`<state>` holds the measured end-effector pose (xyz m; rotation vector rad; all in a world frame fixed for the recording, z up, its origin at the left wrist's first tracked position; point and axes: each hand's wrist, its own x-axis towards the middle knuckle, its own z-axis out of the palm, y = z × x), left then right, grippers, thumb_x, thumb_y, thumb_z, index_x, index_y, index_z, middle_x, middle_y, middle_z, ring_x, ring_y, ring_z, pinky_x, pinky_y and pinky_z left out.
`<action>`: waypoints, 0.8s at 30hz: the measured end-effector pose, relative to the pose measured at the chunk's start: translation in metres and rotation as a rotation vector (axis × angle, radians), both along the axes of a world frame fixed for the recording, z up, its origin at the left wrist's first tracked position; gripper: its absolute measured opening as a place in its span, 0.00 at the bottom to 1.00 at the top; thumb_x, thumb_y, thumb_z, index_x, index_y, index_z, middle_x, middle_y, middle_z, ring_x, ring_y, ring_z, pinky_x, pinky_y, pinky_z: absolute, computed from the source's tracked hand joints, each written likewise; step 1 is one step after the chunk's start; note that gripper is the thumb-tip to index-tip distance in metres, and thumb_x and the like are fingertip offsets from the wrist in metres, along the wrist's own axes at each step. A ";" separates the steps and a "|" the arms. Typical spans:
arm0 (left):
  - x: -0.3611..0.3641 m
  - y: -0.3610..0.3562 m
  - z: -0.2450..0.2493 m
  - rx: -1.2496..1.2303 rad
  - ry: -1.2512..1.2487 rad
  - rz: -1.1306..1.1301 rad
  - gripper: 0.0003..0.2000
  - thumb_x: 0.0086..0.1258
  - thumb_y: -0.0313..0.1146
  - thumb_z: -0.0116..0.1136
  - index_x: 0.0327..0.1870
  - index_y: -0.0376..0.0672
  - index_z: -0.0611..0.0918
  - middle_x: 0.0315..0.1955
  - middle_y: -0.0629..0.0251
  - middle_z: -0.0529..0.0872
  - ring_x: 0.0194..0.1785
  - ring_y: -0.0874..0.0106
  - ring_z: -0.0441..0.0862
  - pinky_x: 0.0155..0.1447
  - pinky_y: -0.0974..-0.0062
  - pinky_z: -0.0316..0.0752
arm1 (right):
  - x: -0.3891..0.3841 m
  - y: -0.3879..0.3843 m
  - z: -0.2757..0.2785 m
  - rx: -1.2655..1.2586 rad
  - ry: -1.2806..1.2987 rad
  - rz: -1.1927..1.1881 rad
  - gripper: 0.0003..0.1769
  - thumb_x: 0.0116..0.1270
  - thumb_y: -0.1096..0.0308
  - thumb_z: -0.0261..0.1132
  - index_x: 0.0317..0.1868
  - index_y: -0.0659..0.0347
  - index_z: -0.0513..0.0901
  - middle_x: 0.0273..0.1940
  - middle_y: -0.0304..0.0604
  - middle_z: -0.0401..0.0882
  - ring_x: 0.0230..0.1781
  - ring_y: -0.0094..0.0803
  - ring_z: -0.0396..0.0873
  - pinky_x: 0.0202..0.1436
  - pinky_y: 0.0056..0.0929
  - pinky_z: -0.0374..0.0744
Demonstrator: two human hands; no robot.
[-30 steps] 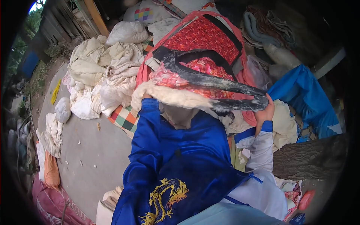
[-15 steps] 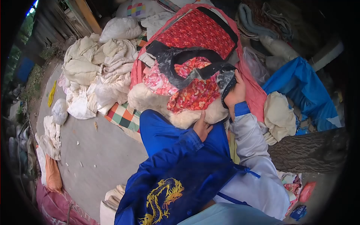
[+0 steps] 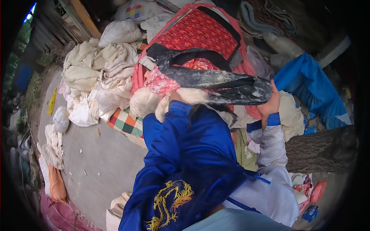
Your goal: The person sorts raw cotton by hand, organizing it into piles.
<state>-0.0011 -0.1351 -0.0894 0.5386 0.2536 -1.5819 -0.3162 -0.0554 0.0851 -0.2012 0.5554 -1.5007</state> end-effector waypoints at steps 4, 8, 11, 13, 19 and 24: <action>0.091 -0.062 -0.011 -0.093 -0.302 0.066 0.22 0.74 0.48 0.50 0.60 0.40 0.76 0.54 0.51 0.82 0.58 0.56 0.80 0.60 0.57 0.75 | -0.132 -0.017 -0.032 0.034 0.111 -0.081 0.20 0.74 0.55 0.56 0.46 0.66 0.82 0.48 0.53 0.85 0.49 0.49 0.82 0.61 0.48 0.75; 0.231 -0.083 -0.032 -0.010 -0.607 0.148 0.23 0.73 0.50 0.50 0.58 0.40 0.78 0.53 0.52 0.83 0.56 0.57 0.81 0.59 0.59 0.76 | -0.271 -0.017 0.011 0.285 0.258 -0.467 0.25 0.77 0.55 0.48 0.62 0.67 0.75 0.62 0.53 0.76 0.63 0.54 0.72 0.71 0.51 0.65; 0.328 -0.070 -0.048 0.123 -0.766 0.201 0.24 0.73 0.52 0.50 0.56 0.40 0.79 0.51 0.52 0.84 0.54 0.57 0.82 0.59 0.60 0.77 | -0.502 -0.036 -0.061 0.227 0.359 -0.624 0.23 0.77 0.58 0.48 0.61 0.66 0.76 0.60 0.51 0.78 0.62 0.50 0.73 0.70 0.47 0.67; 0.377 -0.059 -0.069 0.194 -0.829 0.218 0.25 0.72 0.53 0.50 0.55 0.40 0.80 0.51 0.52 0.85 0.53 0.58 0.83 0.58 0.61 0.77 | -0.488 -0.039 -0.031 0.293 0.397 -0.677 0.23 0.77 0.57 0.48 0.59 0.65 0.77 0.58 0.51 0.80 0.62 0.49 0.74 0.70 0.46 0.68; 0.437 -0.049 -0.128 0.008 -0.766 0.096 0.30 0.72 0.58 0.48 0.59 0.38 0.77 0.54 0.54 0.83 0.54 0.57 0.81 0.62 0.61 0.74 | -0.383 -0.094 0.013 0.198 0.624 -0.463 0.39 0.71 0.42 0.57 0.71 0.65 0.65 0.71 0.51 0.65 0.71 0.45 0.64 0.75 0.46 0.58; 0.253 0.090 -0.019 -0.281 -0.672 -0.052 0.38 0.75 0.63 0.40 0.77 0.45 0.54 0.71 0.59 0.65 0.73 0.59 0.63 0.76 0.57 0.57 | -0.254 -0.131 -0.154 0.167 1.832 0.060 0.40 0.66 0.51 0.69 0.69 0.67 0.67 0.71 0.52 0.64 0.73 0.47 0.62 0.74 0.40 0.59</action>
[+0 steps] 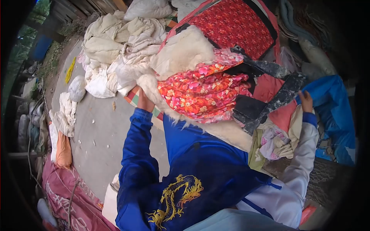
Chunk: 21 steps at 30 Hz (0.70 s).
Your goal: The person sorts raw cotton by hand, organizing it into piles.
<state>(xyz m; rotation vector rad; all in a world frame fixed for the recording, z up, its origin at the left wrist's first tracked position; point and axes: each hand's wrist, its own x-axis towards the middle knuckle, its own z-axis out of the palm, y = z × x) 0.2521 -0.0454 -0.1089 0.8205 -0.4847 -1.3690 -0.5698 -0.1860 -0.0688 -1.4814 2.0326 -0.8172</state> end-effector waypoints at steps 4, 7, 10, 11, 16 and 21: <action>-0.038 0.074 -0.044 0.272 0.111 0.101 0.34 0.75 0.57 0.47 0.75 0.48 0.56 0.71 0.58 0.66 0.73 0.57 0.62 0.75 0.56 0.58 | 0.280 0.119 0.044 -0.372 0.190 0.690 0.27 0.58 0.66 0.69 0.59 0.63 0.78 0.65 0.53 0.71 0.69 0.50 0.67 0.72 0.47 0.62; -0.049 0.096 -0.066 0.236 0.188 0.129 0.30 0.75 0.50 0.51 0.73 0.48 0.59 0.69 0.58 0.68 0.73 0.57 0.62 0.74 0.55 0.60 | 0.349 0.145 0.063 -0.337 0.327 1.061 0.33 0.52 0.65 0.72 0.61 0.58 0.76 0.65 0.48 0.71 0.73 0.47 0.61 0.74 0.59 0.52; -0.077 0.102 -0.047 0.198 0.149 0.218 0.23 0.74 0.39 0.56 0.65 0.45 0.65 0.64 0.57 0.71 0.71 0.59 0.65 0.72 0.56 0.62 | 0.353 0.129 0.038 -0.304 0.498 1.034 0.34 0.52 0.67 0.71 0.62 0.57 0.75 0.60 0.47 0.75 0.69 0.43 0.66 0.75 0.59 0.49; -0.084 0.102 -0.045 0.190 0.105 0.240 0.22 0.73 0.37 0.57 0.64 0.44 0.65 0.63 0.57 0.71 0.71 0.60 0.66 0.71 0.56 0.63 | 0.353 0.124 0.041 -0.322 0.469 1.014 0.25 0.54 0.70 0.68 0.55 0.60 0.79 0.46 0.46 0.81 0.56 0.43 0.77 0.68 0.52 0.65; -0.072 0.094 -0.079 0.176 -0.006 0.026 0.25 0.69 0.30 0.60 0.66 0.42 0.67 0.61 0.58 0.76 0.62 0.61 0.76 0.64 0.56 0.72 | 0.350 0.095 0.088 0.081 -0.287 0.836 0.09 0.69 0.65 0.64 0.35 0.62 0.81 0.30 0.37 0.80 0.36 0.25 0.80 0.41 0.30 0.77; -0.143 0.075 -0.016 -0.015 0.252 0.107 0.23 0.69 0.32 0.62 0.62 0.36 0.71 0.56 0.54 0.79 0.56 0.64 0.80 0.59 0.62 0.76 | 0.357 0.072 0.154 -0.114 -1.000 0.629 0.09 0.74 0.63 0.61 0.38 0.60 0.81 0.33 0.29 0.80 0.32 0.14 0.75 0.37 0.17 0.73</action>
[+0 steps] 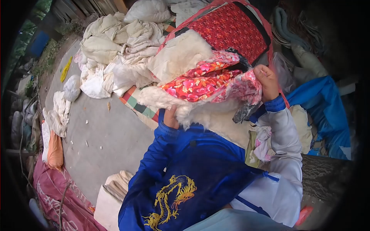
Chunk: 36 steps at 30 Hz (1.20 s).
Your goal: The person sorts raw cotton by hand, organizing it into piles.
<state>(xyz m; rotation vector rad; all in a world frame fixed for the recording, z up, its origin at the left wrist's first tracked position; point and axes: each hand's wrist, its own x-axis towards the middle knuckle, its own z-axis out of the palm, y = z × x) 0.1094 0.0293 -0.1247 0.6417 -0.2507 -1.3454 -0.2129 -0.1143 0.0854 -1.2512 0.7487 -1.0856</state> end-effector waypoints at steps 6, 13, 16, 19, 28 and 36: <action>-0.040 -0.012 0.016 0.195 0.053 -0.164 0.21 0.69 0.38 0.65 0.54 0.30 0.78 0.45 0.55 0.84 0.47 0.68 0.84 0.51 0.70 0.79 | -0.002 -0.011 0.001 -0.002 0.073 0.024 0.07 0.72 0.65 0.63 0.43 0.61 0.80 0.36 0.31 0.81 0.37 0.16 0.77 0.42 0.18 0.76; -0.046 0.006 0.088 0.180 -0.194 -0.162 0.15 0.67 0.30 0.64 0.49 0.30 0.81 0.42 0.59 0.86 0.42 0.69 0.85 0.48 0.72 0.80 | -0.049 -0.021 -0.018 -0.549 1.659 -0.173 0.09 0.60 0.75 0.63 0.42 0.63 0.81 0.38 0.48 0.83 0.35 0.42 0.83 0.43 0.35 0.80; -0.064 0.013 0.111 0.083 -0.231 -0.117 0.16 0.66 0.27 0.63 0.54 0.33 0.79 0.47 0.59 0.85 0.48 0.66 0.83 0.54 0.67 0.78 | 0.004 0.027 0.010 -1.042 1.207 -0.148 0.15 0.55 0.76 0.61 0.45 0.62 0.80 0.41 0.49 0.79 0.43 0.50 0.78 0.48 0.43 0.75; -0.065 0.018 0.103 0.118 -0.179 -0.194 0.17 0.66 0.25 0.63 0.56 0.34 0.78 0.48 0.59 0.84 0.49 0.66 0.83 0.54 0.67 0.78 | 0.051 0.066 0.009 -0.987 0.918 0.246 0.12 0.57 0.70 0.67 0.42 0.61 0.79 0.41 0.45 0.78 0.45 0.44 0.76 0.48 0.42 0.72; -0.067 0.028 0.114 0.164 -0.209 -0.132 0.14 0.69 0.28 0.62 0.53 0.32 0.80 0.46 0.58 0.85 0.48 0.68 0.83 0.52 0.70 0.79 | 0.069 0.088 -0.040 -0.807 0.935 0.162 0.08 0.62 0.66 0.66 0.36 0.62 0.79 0.31 0.45 0.77 0.36 0.42 0.77 0.41 0.38 0.74; -0.061 0.019 0.102 0.083 -0.295 -0.173 0.14 0.69 0.28 0.61 0.53 0.32 0.80 0.46 0.61 0.85 0.49 0.70 0.82 0.54 0.71 0.77 | 0.065 0.078 -0.020 -0.357 0.723 0.166 0.10 0.70 0.65 0.62 0.36 0.63 0.77 0.27 0.44 0.79 0.26 0.33 0.79 0.31 0.31 0.75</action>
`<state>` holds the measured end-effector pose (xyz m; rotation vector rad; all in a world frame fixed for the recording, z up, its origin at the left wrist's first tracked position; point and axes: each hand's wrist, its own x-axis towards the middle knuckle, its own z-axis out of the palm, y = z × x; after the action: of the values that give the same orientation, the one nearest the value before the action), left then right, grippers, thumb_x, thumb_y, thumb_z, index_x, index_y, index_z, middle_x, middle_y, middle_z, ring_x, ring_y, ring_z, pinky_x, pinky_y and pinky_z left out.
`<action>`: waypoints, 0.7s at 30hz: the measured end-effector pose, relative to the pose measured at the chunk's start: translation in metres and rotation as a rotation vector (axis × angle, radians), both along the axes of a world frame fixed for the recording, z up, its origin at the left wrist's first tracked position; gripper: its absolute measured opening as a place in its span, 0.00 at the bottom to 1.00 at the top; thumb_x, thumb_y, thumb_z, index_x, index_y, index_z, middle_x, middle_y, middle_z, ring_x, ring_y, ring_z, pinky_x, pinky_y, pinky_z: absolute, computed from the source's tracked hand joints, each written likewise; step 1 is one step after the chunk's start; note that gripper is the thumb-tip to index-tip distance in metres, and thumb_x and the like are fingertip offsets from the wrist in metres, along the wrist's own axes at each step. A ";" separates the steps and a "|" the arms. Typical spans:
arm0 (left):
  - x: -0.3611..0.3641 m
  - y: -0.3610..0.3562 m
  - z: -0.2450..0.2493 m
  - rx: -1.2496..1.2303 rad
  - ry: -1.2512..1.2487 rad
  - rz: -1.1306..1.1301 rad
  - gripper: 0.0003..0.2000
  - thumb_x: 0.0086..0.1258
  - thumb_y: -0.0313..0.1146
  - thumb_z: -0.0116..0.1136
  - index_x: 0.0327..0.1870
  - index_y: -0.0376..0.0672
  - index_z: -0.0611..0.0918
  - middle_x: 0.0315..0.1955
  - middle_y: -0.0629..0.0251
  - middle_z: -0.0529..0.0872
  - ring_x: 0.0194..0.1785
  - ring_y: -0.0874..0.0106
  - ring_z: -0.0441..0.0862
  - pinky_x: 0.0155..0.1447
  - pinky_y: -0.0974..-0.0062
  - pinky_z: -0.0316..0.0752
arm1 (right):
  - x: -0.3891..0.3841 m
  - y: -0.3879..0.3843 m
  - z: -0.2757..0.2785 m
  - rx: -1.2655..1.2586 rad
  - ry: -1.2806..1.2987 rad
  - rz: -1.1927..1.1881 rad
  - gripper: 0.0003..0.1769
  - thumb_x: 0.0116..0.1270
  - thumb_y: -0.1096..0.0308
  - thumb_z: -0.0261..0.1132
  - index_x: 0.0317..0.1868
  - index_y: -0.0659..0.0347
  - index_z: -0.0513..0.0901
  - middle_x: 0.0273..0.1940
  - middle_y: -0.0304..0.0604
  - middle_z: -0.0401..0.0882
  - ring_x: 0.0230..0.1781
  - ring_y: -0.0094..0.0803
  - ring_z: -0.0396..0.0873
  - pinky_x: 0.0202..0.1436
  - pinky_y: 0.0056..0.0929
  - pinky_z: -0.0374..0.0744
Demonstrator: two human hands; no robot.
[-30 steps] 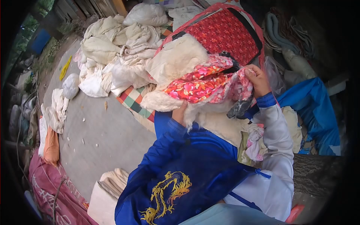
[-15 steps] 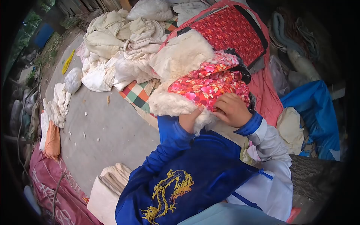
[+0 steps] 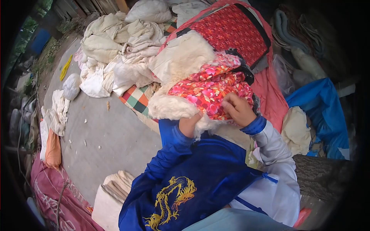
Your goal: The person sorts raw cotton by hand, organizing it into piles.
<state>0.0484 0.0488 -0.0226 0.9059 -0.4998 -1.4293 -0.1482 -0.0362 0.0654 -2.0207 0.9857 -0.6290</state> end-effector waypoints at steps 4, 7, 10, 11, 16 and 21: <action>0.002 -0.001 0.002 0.055 0.065 0.005 0.13 0.68 0.27 0.62 0.51 0.33 0.81 0.45 0.61 0.85 0.47 0.71 0.83 0.53 0.71 0.77 | 0.005 0.014 -0.006 -0.374 0.128 0.211 0.07 0.61 0.67 0.68 0.35 0.60 0.80 0.31 0.44 0.77 0.34 0.39 0.78 0.37 0.35 0.75; 0.003 0.002 -0.005 0.094 0.073 -0.030 0.13 0.67 0.27 0.62 0.51 0.32 0.81 0.45 0.59 0.85 0.46 0.69 0.83 0.52 0.70 0.78 | 0.001 0.010 -0.025 -0.376 0.089 0.240 0.06 0.58 0.70 0.67 0.35 0.60 0.80 0.33 0.44 0.76 0.35 0.43 0.76 0.39 0.39 0.75; 0.001 0.001 -0.001 0.031 0.102 -0.054 0.14 0.66 0.27 0.63 0.50 0.30 0.80 0.43 0.56 0.85 0.47 0.66 0.84 0.52 0.67 0.79 | -0.008 0.009 -0.026 -0.021 -0.047 0.253 0.07 0.64 0.68 0.65 0.37 0.63 0.78 0.33 0.45 0.78 0.35 0.39 0.79 0.40 0.34 0.76; 0.001 0.003 0.002 0.036 -0.001 -0.059 0.13 0.65 0.26 0.64 0.48 0.30 0.81 0.42 0.56 0.86 0.46 0.67 0.84 0.52 0.67 0.79 | -0.008 0.010 -0.028 0.041 0.007 0.208 0.09 0.65 0.66 0.64 0.38 0.63 0.78 0.33 0.44 0.79 0.34 0.34 0.79 0.40 0.33 0.77; 0.001 -0.003 -0.005 -0.044 -0.095 -0.215 0.11 0.63 0.25 0.66 0.46 0.33 0.83 0.42 0.60 0.86 0.45 0.69 0.84 0.52 0.70 0.79 | 0.005 0.007 -0.033 0.085 0.096 0.202 0.11 0.65 0.62 0.65 0.34 0.61 0.77 0.28 0.41 0.77 0.29 0.29 0.75 0.33 0.33 0.74; 0.006 -0.003 -0.019 -0.147 -0.372 -0.295 0.15 0.64 0.27 0.66 0.51 0.35 0.82 0.45 0.63 0.86 0.48 0.72 0.83 0.56 0.72 0.76 | -0.001 0.002 -0.036 0.059 0.039 0.235 0.16 0.65 0.58 0.68 0.30 0.60 0.75 0.23 0.36 0.74 0.26 0.25 0.72 0.31 0.32 0.72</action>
<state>0.0545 0.0462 -0.0413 1.0123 -1.0400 -1.4674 -0.1488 -0.0338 0.0296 -2.0638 0.7643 -0.4310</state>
